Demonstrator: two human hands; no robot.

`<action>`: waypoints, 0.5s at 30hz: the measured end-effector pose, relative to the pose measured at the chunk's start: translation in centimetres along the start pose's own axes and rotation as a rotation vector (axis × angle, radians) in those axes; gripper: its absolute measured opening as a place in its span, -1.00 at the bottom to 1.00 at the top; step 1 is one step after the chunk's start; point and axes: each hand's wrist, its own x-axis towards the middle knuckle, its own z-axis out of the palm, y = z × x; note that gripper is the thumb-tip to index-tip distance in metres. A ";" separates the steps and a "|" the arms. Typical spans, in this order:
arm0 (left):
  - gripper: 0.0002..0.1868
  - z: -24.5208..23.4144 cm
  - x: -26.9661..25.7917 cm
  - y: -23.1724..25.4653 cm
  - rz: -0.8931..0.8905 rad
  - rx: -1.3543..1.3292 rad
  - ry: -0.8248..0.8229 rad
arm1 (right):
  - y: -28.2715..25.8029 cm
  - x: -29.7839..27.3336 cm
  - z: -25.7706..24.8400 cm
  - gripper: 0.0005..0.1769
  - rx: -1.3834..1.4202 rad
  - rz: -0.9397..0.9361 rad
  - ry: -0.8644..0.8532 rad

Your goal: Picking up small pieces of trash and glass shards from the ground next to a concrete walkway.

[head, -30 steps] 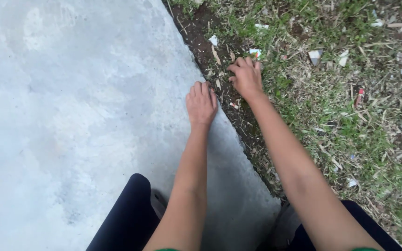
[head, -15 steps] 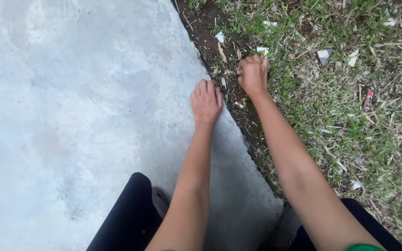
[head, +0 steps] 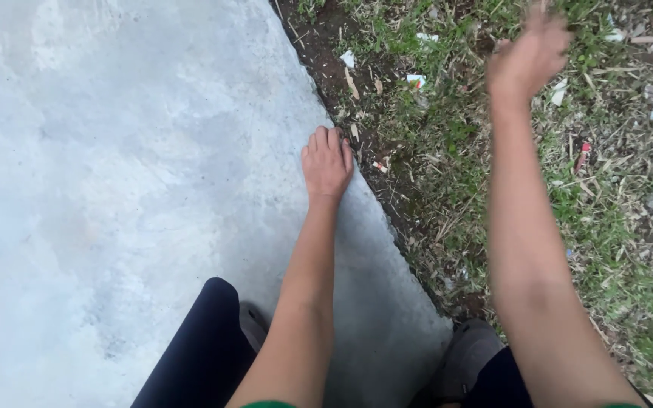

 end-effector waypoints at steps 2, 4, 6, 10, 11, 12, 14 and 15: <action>-0.79 -0.1 -0.1 -0.1 0.009 -0.002 -0.017 | -1.5 -1.6 -1.6 -0.74 -0.196 -0.066 -0.027; -0.79 0.1 -0.5 -0.2 0.009 0.004 -0.011 | -2.7 -3.6 -1.2 -0.77 -0.253 -0.020 -0.099; -0.79 0.2 0.1 -0.2 0.015 0.013 0.006 | -2.1 -5.2 1.2 -0.77 -0.302 0.020 -0.164; -0.81 0.1 -0.1 0.0 0.009 0.004 -0.017 | -2.6 -9.2 5.6 -0.47 0.013 -0.049 -0.255; -0.81 0.0 -0.3 -0.1 0.000 0.004 -0.019 | -4.4 -10.1 5.8 -0.25 -0.050 -0.094 -0.273; -0.81 0.0 -0.1 0.0 -0.003 0.009 -0.020 | -5.5 -9.6 5.8 -0.25 -0.047 -0.094 -0.277; -0.81 -0.2 -0.1 -0.1 0.008 0.005 -0.012 | -7.6 -8.9 5.6 -0.23 0.096 0.156 -0.387; -0.81 -0.1 -0.1 -0.1 0.006 0.009 -0.011 | -7.6 -8.0 5.4 -0.23 0.099 0.155 -0.390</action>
